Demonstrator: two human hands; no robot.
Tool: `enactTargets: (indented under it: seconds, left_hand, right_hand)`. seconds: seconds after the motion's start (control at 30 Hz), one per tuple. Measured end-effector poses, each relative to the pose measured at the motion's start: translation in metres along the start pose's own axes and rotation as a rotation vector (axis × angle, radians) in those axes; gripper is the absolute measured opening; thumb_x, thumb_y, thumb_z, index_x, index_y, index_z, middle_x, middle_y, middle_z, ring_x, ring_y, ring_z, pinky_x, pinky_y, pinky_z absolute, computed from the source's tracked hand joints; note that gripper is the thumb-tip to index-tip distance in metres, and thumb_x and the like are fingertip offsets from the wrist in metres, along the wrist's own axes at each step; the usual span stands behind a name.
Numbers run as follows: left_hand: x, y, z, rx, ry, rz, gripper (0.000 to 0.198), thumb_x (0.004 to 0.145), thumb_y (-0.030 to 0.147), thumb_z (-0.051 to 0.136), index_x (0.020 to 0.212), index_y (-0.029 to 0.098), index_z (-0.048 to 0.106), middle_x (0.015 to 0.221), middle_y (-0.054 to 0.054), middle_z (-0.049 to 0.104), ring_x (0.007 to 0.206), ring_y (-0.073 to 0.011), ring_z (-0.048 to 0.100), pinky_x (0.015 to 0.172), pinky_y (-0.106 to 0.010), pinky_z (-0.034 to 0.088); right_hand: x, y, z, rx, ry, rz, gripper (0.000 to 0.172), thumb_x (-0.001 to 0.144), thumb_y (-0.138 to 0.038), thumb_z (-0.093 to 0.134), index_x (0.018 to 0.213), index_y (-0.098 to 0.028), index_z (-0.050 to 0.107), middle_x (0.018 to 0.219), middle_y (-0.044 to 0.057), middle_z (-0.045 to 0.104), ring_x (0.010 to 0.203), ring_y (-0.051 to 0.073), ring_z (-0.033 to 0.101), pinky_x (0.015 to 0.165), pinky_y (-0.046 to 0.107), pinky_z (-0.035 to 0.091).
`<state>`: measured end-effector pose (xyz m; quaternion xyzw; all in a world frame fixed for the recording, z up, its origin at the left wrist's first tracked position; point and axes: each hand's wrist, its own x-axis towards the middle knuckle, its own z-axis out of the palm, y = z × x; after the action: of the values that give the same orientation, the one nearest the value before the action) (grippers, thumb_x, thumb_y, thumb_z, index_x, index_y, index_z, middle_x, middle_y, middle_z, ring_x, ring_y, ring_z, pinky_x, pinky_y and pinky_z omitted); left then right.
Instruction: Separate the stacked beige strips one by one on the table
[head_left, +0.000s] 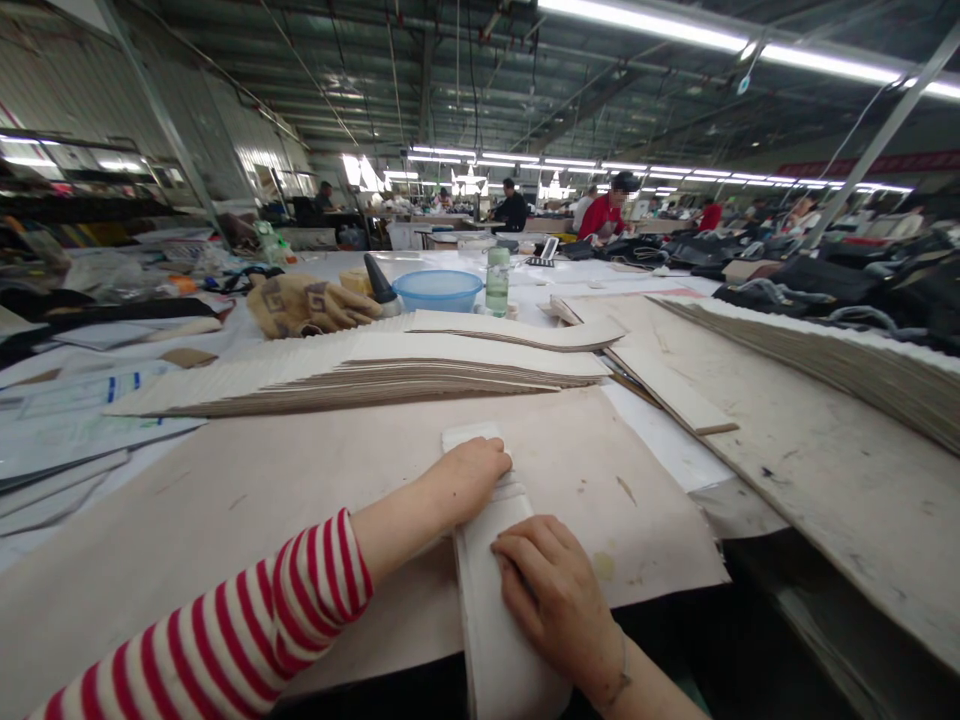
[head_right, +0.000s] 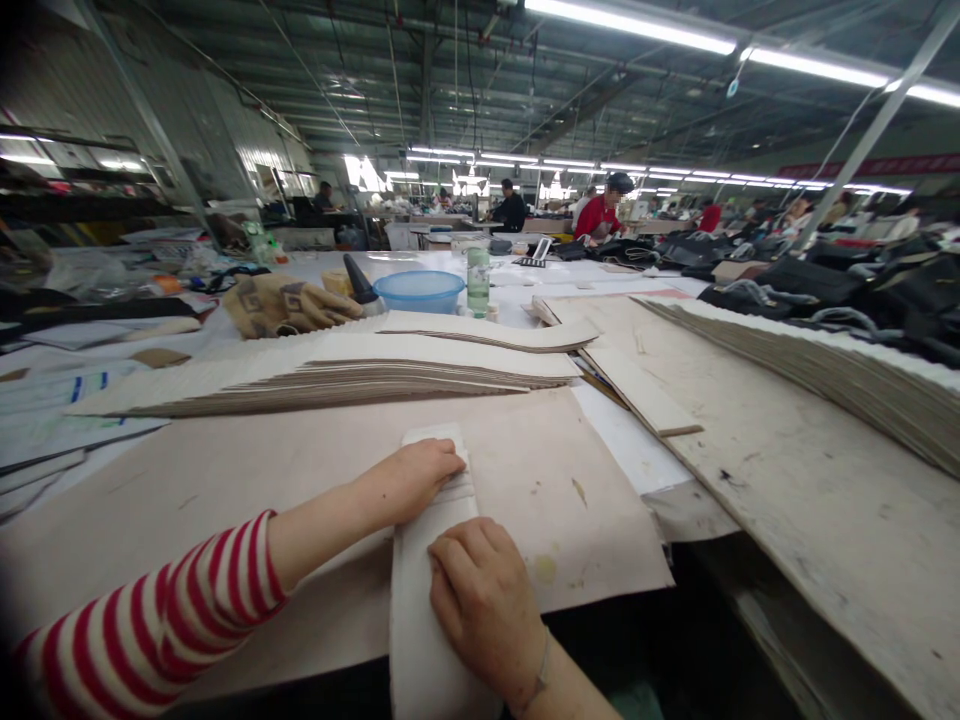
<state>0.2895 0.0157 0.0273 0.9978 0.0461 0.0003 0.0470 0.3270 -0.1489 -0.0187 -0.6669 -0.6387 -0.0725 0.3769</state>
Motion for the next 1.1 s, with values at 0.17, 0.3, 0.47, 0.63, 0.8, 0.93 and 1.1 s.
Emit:
enactTargets:
  seconds: [0.17,0.3,0.47,0.63,0.8,0.93,1.1]
  left_hand:
    - [-0.003,0.010,0.003,0.041,-0.009,0.013,0.026,0.078,0.003,0.036,0.084,0.011,0.060,0.087,-0.012,0.057,0.081,-0.0229,0.052,0.073,-0.034,0.043]
    - [-0.006,0.012,0.003,0.019,-0.012,0.014,0.028,0.078,0.003,0.035,0.089,0.009,0.059,0.092,-0.013,0.057,0.086,-0.0246,0.051,0.076,-0.036,0.042]
    - [-0.006,-0.012,-0.007,-0.102,-0.088,0.029,0.029,0.079,0.009,0.040,0.098,0.016,0.061,0.097,-0.007,0.059,0.089,-0.0181,0.055,0.080,-0.026,0.042]
    - [-0.008,-0.031,-0.014,-0.182,-0.154,-0.014,0.036,0.071,0.009,0.049,0.105,0.016,0.059,0.104,-0.005,0.061,0.095,-0.0168,0.056,0.084,-0.022,0.041]
    - [-0.011,-0.029,-0.011,-0.181,-0.128,-0.011,0.033,0.072,0.008,0.047,0.100,0.016,0.060,0.102,-0.005,0.060,0.094,-0.0175,0.055,0.083,-0.024,0.041]
    - [-0.018,-0.020,-0.005,-0.146,-0.076,-0.004,0.028,0.076,0.008,0.041,0.093,0.017,0.061,0.096,-0.006,0.058,0.090,-0.0187,0.054,0.081,-0.028,0.041]
    - [-0.026,-0.009,0.002,-0.030,-0.011,-0.011,0.030,0.075,0.004,0.037,0.093,0.013,0.059,0.090,-0.010,0.056,0.086,-0.0219,0.051,0.076,-0.033,0.043]
  right_hand:
    - [0.000,0.000,0.000,0.004,-0.009,0.005,0.018,0.079,-0.009,0.044,0.089,-0.018,0.056,0.081,0.005,0.057,0.079,0.019,0.049,0.071,0.036,0.042]
    - [0.002,-0.001,0.000,-0.001,0.011,-0.002,0.017,0.079,-0.009,0.044,0.088,-0.018,0.056,0.079,0.005,0.057,0.077,0.019,0.050,0.070,0.035,0.042]
    - [0.002,-0.002,0.000,-0.013,0.010,-0.007,0.017,0.079,-0.009,0.043,0.087,-0.018,0.055,0.079,0.005,0.057,0.077,0.018,0.049,0.070,0.034,0.042]
    - [0.000,0.000,0.002,-0.014,-0.007,0.005,0.015,0.079,-0.010,0.045,0.087,-0.018,0.055,0.079,0.005,0.056,0.078,0.019,0.049,0.071,0.035,0.041]
    - [0.000,0.000,0.002,-0.015,0.007,-0.001,0.016,0.079,-0.009,0.044,0.087,-0.017,0.055,0.079,0.005,0.056,0.077,0.018,0.049,0.069,0.034,0.042]
    - [0.000,0.000,0.001,-0.026,0.000,-0.004,0.016,0.079,-0.010,0.044,0.087,-0.018,0.056,0.079,0.005,0.056,0.078,0.018,0.050,0.069,0.034,0.042]
    - [0.001,-0.001,0.001,-0.017,0.002,-0.007,0.015,0.079,-0.010,0.044,0.087,-0.018,0.056,0.080,0.005,0.056,0.078,0.018,0.050,0.070,0.034,0.042]
